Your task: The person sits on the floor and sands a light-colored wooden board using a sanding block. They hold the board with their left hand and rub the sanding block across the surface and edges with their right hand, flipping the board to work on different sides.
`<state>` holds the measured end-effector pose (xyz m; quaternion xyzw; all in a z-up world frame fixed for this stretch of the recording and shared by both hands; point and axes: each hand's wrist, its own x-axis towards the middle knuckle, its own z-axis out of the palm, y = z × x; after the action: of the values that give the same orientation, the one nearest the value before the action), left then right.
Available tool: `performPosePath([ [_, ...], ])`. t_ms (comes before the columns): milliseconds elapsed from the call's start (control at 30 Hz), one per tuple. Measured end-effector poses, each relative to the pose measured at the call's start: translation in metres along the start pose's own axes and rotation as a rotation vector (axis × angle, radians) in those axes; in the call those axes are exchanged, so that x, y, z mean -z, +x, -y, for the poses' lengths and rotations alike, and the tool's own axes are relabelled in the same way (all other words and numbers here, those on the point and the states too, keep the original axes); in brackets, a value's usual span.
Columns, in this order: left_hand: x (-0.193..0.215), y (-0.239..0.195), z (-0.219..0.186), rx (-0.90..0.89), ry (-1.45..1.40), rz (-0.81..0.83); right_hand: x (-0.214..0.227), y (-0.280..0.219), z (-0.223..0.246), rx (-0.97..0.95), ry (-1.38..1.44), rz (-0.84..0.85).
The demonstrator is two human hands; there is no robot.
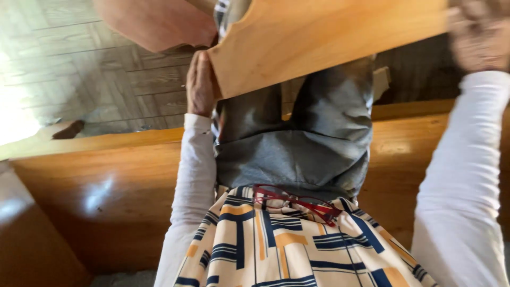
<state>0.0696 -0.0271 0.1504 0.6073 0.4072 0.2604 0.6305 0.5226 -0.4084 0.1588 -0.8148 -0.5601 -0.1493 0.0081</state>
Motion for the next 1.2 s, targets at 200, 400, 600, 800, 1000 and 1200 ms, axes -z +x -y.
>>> performPosePath([
  [200, -0.004, -0.002, -0.006, 0.110, -0.075, -0.009, -0.017, 0.042, 0.078, -0.630, 2.031, 0.062],
  [400, 0.002, -0.003, -0.008, 0.049, 0.023, -0.011, 0.100, 0.162, 0.308, 0.331, 0.881, -0.028],
  [600, 0.005, -0.004, 0.005, -0.159, 0.360, 0.066, 0.085, 0.165, 0.332, 0.472, 0.878, 0.082],
  [800, -0.004, -0.005, 0.001, 0.073, 0.008, -0.057, 0.082, 0.152, 0.264, 0.447, 0.682, 0.061],
  [1000, 0.000, -0.004, -0.004, 0.083, 0.065, -0.007, 0.096, 0.163, 0.291, 0.470, 0.705, 0.002],
  [1200, 0.034, -0.003, 0.092, -0.590, 0.597, 0.190, 0.098, 0.165, 0.351, 0.645, 1.005, 0.182],
])
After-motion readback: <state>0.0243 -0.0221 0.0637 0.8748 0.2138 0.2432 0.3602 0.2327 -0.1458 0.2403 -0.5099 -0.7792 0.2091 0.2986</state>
